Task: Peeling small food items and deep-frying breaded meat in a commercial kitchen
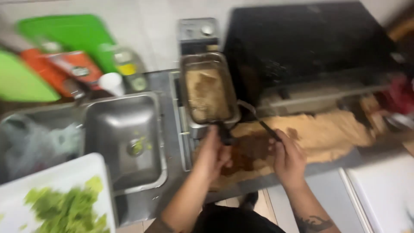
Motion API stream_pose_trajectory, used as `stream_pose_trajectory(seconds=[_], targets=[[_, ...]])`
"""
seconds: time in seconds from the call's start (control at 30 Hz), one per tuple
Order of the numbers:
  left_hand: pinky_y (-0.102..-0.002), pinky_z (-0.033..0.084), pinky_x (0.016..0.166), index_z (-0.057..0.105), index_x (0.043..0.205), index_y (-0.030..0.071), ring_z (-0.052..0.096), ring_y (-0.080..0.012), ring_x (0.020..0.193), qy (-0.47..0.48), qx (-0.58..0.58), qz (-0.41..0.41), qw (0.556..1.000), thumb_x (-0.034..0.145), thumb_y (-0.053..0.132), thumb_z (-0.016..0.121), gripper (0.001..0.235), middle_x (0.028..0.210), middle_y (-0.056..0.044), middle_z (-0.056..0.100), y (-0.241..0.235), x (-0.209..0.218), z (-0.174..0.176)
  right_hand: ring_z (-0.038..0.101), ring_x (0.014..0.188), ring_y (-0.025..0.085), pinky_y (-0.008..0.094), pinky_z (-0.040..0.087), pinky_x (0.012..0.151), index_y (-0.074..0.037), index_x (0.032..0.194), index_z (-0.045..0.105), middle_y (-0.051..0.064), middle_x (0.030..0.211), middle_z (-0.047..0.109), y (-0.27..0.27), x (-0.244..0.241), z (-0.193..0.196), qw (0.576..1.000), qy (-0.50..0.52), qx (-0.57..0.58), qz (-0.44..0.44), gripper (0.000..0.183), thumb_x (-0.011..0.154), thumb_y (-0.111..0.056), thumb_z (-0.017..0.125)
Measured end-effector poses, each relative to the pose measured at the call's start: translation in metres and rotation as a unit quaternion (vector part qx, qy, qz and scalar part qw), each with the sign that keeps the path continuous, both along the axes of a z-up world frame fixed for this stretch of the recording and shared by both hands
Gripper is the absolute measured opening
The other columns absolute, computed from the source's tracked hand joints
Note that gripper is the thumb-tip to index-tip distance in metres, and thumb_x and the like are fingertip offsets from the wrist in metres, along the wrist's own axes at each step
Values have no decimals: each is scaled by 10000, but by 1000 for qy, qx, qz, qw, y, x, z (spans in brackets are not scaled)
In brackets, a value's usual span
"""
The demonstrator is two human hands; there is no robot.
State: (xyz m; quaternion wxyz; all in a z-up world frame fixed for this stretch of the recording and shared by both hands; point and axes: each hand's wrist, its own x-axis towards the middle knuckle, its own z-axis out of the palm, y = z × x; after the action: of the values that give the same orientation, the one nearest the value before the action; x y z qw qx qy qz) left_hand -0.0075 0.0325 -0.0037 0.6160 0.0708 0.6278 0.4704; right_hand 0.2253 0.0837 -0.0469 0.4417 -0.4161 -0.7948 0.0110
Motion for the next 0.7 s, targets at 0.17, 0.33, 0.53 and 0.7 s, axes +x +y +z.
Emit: stream_pose_trajectory(seconds=[0.17, 0.33, 0.53, 0.7], targets=[[-272, 328, 241, 542, 984, 241, 258, -67, 354, -276, 117, 43, 953, 947, 408, 615, 187, 577, 66, 325, -35, -30, -64, 706, 776, 209, 335, 583, 765, 10, 1242, 671, 96, 933, 741, -54, 65, -12, 993, 44, -27, -109, 267, 1091, -131, 501], [-359, 495, 426, 658, 984, 67, 242, -105, 298, -237, 106, 10, 966, 971, 250, 540, 218, 480, 19, 325, -63, -33, -107, 687, 737, 164, 309, 564, 784, -16, 1252, 675, 50, 847, 714, -70, 124, -73, 958, 120, -179, -191, 314, 1093, -200, 476], [-330, 432, 401, 644, 959, 91, 263, -103, 287, -148, 81, -8, 986, 948, 259, 571, 183, 464, 13, 334, -72, -13, -98, 697, 751, 292, 387, 579, 709, -154, 1644, 33, 214, 889, 727, -57, 122, -76, 822, 211, -506, -155, 867, 966, -202, 571], [-302, 421, 376, 649, 959, 144, 230, -56, 350, -105, 106, -104, 983, 896, 242, 653, 117, 572, 71, 326, -88, 15, -126, 758, 662, 186, 327, 610, 638, -173, 1545, 361, 66, 1061, 741, -104, 195, -140, 822, 240, -484, -180, 629, 970, -286, 591]])
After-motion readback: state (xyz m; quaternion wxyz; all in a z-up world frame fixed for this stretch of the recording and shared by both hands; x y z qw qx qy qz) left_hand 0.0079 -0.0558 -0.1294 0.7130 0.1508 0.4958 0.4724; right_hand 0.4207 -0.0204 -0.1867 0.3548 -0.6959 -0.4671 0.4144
